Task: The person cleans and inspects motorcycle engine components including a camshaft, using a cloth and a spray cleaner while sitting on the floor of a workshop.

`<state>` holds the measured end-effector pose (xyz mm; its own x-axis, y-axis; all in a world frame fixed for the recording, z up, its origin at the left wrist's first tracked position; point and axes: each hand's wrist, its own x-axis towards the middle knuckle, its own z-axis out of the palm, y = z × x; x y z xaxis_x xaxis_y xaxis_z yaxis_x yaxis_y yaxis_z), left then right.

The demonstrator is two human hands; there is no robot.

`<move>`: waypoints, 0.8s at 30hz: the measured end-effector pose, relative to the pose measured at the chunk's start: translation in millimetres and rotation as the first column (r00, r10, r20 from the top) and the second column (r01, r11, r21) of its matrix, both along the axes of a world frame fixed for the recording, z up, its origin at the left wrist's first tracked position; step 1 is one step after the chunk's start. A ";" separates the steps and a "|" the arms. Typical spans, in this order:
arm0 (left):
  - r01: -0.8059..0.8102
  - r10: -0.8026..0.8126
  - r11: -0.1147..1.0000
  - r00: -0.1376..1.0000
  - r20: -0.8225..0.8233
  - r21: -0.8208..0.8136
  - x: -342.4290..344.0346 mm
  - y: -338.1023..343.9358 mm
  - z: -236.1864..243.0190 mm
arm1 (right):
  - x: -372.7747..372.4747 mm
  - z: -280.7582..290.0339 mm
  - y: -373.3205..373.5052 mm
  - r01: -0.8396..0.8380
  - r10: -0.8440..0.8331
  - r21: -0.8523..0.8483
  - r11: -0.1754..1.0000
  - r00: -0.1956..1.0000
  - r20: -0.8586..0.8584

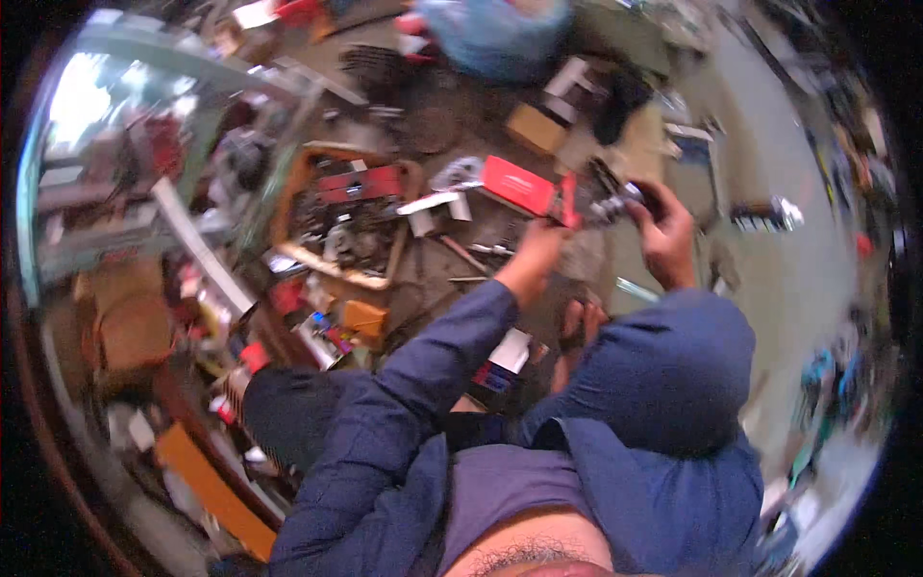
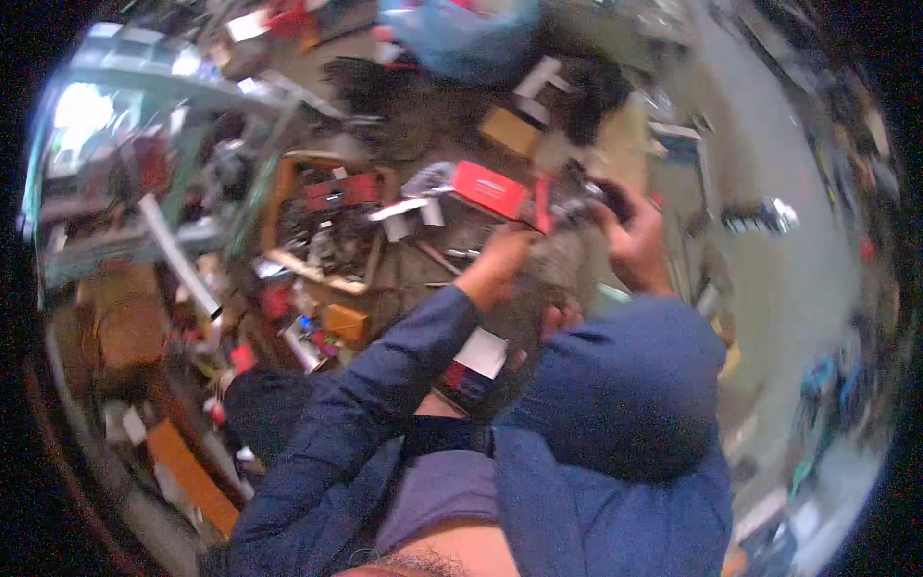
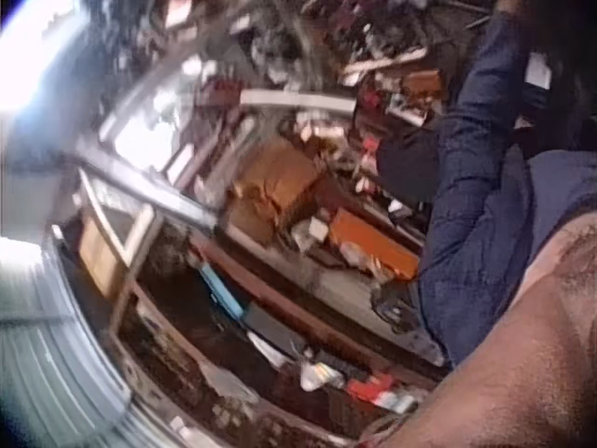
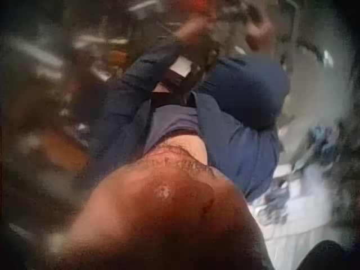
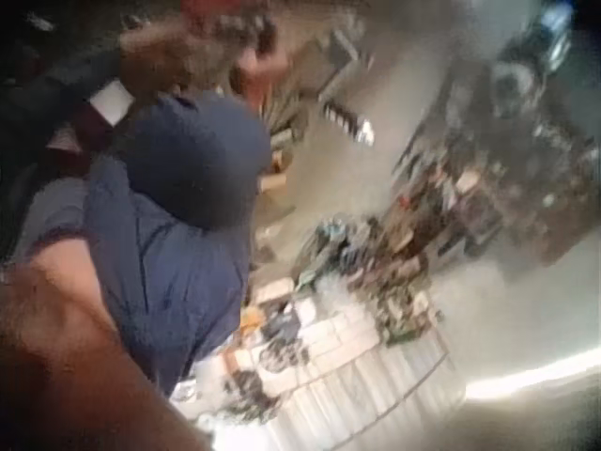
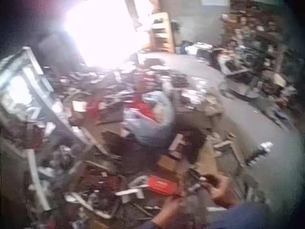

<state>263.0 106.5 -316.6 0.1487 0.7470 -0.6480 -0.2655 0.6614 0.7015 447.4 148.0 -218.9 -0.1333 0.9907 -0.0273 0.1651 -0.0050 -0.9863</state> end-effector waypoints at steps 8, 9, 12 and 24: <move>0.035 -0.021 0.756 0.999 -0.029 0.654 -75.3 44.1 158.4 | -72.4 122.2 46.4 -0.509 0.311 0.367 0.779 0.821 0.480; 0.140 -0.104 0.753 0.990 -0.094 0.643 -91.4 44.1 185.9 | -86.4 135.3 57.6 -0.560 0.318 0.399 0.726 0.788 0.528; 0.296 0.086 0.604 0.899 -0.429 0.740 -143.4 34.2 222.4 | -150.8 177.4 79.7 -0.723 0.485 0.345 0.598 0.670 0.562; -0.576 0.712 0.611 0.700 -0.058 0.543 -314.5 -31.8 151.5 | -395.8 118.6 109.2 -0.683 0.636 0.345 0.644 0.729 0.254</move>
